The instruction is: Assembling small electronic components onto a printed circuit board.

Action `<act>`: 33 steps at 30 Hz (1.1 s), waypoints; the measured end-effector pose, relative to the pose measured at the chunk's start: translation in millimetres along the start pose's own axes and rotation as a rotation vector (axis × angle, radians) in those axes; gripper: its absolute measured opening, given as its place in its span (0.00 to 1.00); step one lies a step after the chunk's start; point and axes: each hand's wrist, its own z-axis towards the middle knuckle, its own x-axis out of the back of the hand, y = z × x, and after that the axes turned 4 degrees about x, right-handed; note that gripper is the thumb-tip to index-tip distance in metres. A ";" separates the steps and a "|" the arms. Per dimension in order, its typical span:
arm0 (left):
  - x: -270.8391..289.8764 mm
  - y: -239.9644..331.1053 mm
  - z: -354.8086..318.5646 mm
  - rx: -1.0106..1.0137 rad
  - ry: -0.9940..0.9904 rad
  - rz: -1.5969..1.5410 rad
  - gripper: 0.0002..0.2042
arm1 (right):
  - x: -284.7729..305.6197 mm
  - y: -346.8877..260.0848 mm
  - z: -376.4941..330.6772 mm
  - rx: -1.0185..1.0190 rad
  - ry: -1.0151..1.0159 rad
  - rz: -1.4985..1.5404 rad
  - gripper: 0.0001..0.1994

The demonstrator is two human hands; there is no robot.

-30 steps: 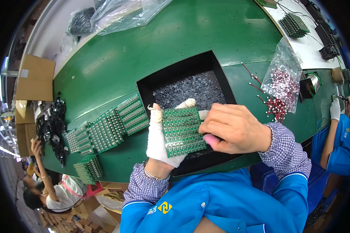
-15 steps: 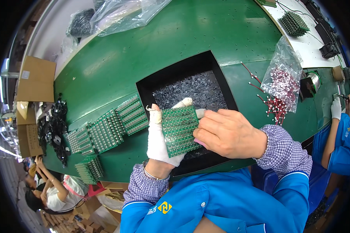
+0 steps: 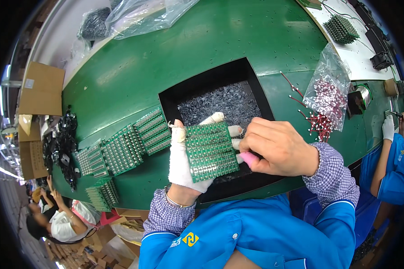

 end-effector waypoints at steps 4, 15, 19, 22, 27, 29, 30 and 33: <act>0.7 0.4 2.2 0.021 -0.028 0.010 0.36 | 2.4 0.3 -2.9 0.025 0.003 0.031 0.09; -0.9 -1.7 2.0 -0.024 0.094 0.091 0.37 | -7.9 -10.1 0.5 0.145 -0.102 -0.206 0.07; 1.9 -1.6 2.7 -0.016 0.060 0.086 0.36 | -9.6 -13.1 1.4 0.141 -0.136 -0.232 0.07; 5.4 -2.4 3.9 -0.045 0.065 0.139 0.36 | -14.9 -14.6 2.8 0.112 -0.175 -0.228 0.06; -2.1 -3.4 2.7 -0.009 0.110 0.103 0.36 | -12.5 -9.7 7.3 0.145 -0.135 -0.111 0.06; -0.6 -2.5 2.3 -0.008 0.103 0.082 0.36 | -11.1 -7.4 7.1 0.151 -0.102 -0.102 0.06; 0.2 -1.7 2.4 -0.004 0.092 0.063 0.36 | -9.9 -6.1 6.5 0.154 -0.067 -0.097 0.06; 3.4 -0.4 3.0 0.006 0.070 0.027 0.37 | -9.5 -4.7 5.3 0.158 0.003 -0.088 0.06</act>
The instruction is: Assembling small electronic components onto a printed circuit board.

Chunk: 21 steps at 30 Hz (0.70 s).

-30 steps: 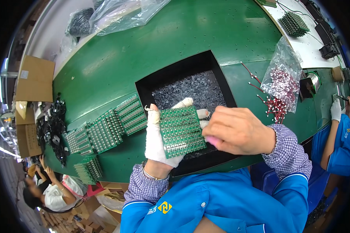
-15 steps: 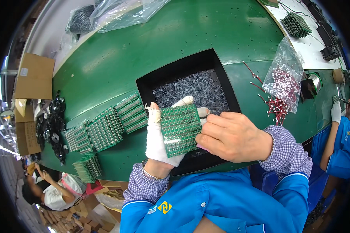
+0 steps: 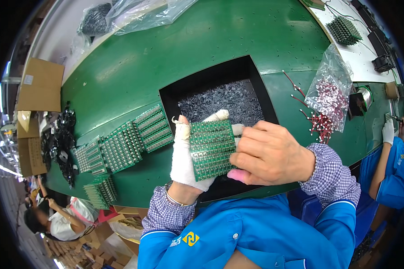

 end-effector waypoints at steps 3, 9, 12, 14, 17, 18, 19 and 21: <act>8.9 0.2 1.8 -0.004 -0.095 -0.032 0.37 | -7.7 -1.2 1.5 0.039 -0.031 -0.041 0.07; 6.1 -4.7 2.3 -0.067 -0.067 0.097 0.38 | -13.1 -6.6 5.6 0.028 -0.167 -0.052 0.07; -0.9 -4.2 0.1 -0.034 -0.025 0.086 0.36 | -10.4 -6.7 7.5 0.011 -0.164 0.005 0.07; -3.5 -3.6 -0.2 0.001 0.015 0.076 0.35 | -7.3 -6.6 8.4 -0.009 -0.162 0.062 0.06; -2.3 -1.6 -1.2 -0.008 0.012 0.054 0.36 | -0.3 -3.8 8.3 0.000 -0.089 0.081 0.06; -1.8 -0.8 -1.4 -0.012 0.010 0.044 0.36 | 1.7 -2.6 7.9 0.003 -0.052 0.089 0.06; -1.2 -0.4 -2.1 -0.015 0.009 0.034 0.36 | 2.3 -2.2 7.9 0.006 -0.015 0.098 0.06; 1.8 -0.7 -0.2 -0.006 -0.019 0.033 0.36 | -1.9 -2.6 8.5 0.013 -0.020 0.076 0.06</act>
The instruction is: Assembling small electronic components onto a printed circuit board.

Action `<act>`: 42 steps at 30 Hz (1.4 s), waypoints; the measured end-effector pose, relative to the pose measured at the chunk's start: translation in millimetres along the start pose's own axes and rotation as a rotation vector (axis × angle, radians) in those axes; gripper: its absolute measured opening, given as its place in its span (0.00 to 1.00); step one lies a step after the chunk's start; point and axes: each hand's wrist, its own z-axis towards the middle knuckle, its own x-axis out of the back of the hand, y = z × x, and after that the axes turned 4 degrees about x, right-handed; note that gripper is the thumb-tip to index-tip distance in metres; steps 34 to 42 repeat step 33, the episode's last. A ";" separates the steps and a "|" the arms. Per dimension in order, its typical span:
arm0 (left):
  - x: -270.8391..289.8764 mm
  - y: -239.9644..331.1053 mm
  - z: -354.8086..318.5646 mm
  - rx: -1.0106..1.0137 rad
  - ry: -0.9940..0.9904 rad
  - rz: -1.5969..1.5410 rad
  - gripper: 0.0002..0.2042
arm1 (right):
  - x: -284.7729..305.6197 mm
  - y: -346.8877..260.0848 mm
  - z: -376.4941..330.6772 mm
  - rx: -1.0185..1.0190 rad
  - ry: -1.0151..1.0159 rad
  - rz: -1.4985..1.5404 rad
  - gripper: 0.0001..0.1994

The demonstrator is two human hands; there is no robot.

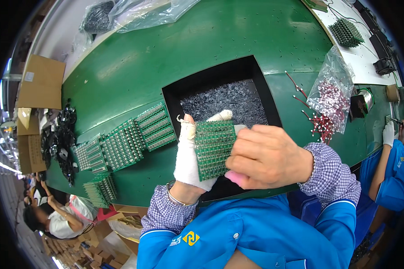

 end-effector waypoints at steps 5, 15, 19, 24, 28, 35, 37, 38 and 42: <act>2.4 -2.9 1.1 -0.001 -0.037 0.012 0.36 | -10.2 -3.7 6.1 0.024 -0.046 -0.056 0.07; -2.6 -3.1 -0.7 -0.007 0.046 0.068 0.35 | -8.1 -2.1 8.7 -0.003 -0.035 0.016 0.07; 1.7 -1.6 -0.2 -0.001 0.020 0.038 0.34 | -6.1 -1.4 9.0 -0.001 0.040 0.001 0.07; -4.0 -4.5 -1.6 0.007 0.024 0.060 0.34 | -16.5 -5.2 12.6 0.045 -0.020 -0.034 0.06; -4.9 -7.6 -3.5 -0.067 0.066 0.145 0.33 | -15.0 -8.6 16.1 0.067 -0.090 -0.057 0.07; 0.1 -10.3 -3.7 -0.014 0.032 0.014 0.33 | -16.4 -9.9 14.4 0.076 -0.089 -0.046 0.10; 0.1 -10.3 -3.7 -0.014 0.032 0.014 0.33 | -16.4 -9.9 14.4 0.076 -0.089 -0.046 0.10; 0.1 -10.3 -3.7 -0.014 0.032 0.014 0.33 | -16.4 -9.9 14.4 0.076 -0.089 -0.046 0.10; 0.1 -10.3 -3.7 -0.014 0.032 0.014 0.33 | -16.4 -9.9 14.4 0.076 -0.089 -0.046 0.10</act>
